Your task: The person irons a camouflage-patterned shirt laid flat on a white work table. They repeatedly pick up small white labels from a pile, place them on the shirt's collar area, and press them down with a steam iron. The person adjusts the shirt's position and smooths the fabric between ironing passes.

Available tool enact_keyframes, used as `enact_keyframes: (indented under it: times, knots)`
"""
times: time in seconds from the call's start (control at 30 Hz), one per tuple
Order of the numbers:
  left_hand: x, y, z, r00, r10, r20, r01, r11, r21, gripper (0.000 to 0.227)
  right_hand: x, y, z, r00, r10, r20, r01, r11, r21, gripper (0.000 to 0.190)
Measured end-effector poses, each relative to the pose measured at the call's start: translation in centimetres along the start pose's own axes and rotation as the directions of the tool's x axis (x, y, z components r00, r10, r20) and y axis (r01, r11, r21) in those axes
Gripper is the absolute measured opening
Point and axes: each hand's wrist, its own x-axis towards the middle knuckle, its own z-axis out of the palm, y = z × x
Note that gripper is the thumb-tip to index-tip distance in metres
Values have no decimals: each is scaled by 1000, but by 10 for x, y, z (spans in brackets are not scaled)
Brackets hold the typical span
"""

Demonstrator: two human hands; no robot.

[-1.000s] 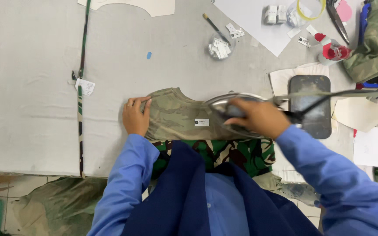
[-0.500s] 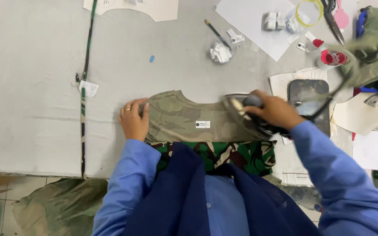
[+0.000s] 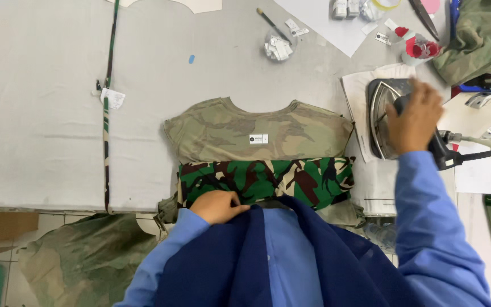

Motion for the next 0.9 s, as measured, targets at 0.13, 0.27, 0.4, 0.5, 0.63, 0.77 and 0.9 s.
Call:
enact_keyframes:
  times: [0.13, 0.27, 0.4, 0.5, 0.63, 0.77, 0.9]
  knots:
    - [4, -2, 3, 984, -9, -176, 25, 995, 93, 35, -78, -135, 21, 958, -196, 207, 56, 841, 538, 34]
    - [13, 17, -1, 908, 148, -393, -88, 982, 168, 28, -98, -186, 18, 530, -613, 586, 100, 732, 674, 27]
    - [36, 33, -3, 864, 281, -418, -157, 939, 306, 58, -71, -170, 5, 496, -469, 731, -393, 629, 670, 37]
    - [70, 20, 19, 650, 315, -691, 40, 895, 445, 20, -90, -189, -23, 620, -468, 630, -21, 793, 609, 45]
    - [62, -28, -21, 645, 141, -751, 122, 951, 283, 5, -94, -123, 33, 664, -574, 479, 499, 818, 288, 47]
    - [70, -72, -70, 670, -180, -720, 235, 972, -25, 13, -37, -61, 77, 724, -216, 655, 88, 971, 223, 33]
    - [131, -105, -74, 713, -376, -592, 230, 923, -309, 39, -7, -66, 99, 695, -25, 718, -284, 909, 307, 30]
